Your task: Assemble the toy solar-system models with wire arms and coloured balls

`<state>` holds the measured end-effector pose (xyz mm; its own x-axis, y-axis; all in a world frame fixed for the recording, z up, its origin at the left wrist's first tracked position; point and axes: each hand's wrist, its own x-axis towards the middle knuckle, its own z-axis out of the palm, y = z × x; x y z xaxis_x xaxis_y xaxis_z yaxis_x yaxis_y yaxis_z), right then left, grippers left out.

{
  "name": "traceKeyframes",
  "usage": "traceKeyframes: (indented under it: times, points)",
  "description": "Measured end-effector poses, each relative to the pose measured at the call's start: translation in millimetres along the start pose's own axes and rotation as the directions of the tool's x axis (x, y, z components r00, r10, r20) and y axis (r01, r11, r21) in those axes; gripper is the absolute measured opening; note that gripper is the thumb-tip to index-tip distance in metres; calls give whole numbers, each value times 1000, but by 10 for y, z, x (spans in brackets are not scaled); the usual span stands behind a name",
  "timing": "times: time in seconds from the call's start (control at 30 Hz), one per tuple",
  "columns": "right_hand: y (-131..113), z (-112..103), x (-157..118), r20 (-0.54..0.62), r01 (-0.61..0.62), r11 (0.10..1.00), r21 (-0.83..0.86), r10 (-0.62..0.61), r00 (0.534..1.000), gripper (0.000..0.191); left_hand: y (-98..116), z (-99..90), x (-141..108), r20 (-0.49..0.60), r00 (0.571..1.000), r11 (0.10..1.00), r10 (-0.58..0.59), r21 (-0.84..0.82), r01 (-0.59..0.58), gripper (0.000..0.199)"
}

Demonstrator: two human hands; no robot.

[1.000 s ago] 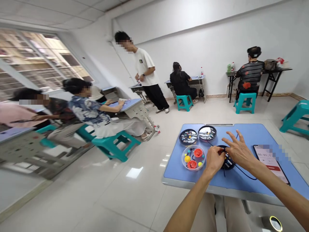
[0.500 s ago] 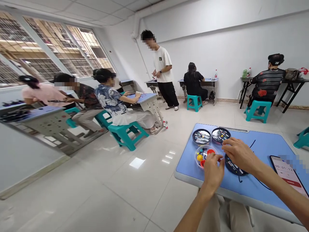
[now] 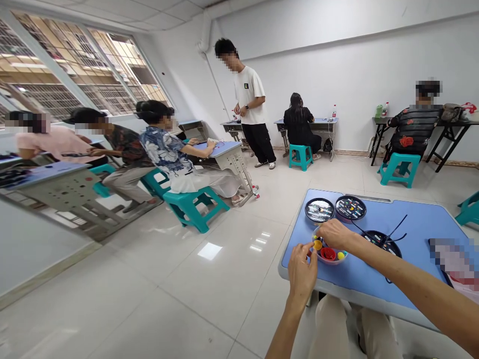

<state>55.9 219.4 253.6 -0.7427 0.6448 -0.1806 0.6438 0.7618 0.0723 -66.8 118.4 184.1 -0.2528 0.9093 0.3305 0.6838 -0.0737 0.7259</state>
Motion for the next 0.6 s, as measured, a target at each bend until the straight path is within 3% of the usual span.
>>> traceKeyframes:
  times: [0.27, 0.6]
  points:
    - [88, 65, -10, 24, -22, 998, -64, 24, 999, 21, -7, 18, -12, -19, 1000, 1000, 5, -28, -6, 22]
    - [131, 128, -11, 13, 65, 997, -50, -65, 998, 23, -13, 28, 12, 16, 1000, 1000, -8, -30, 8, 23]
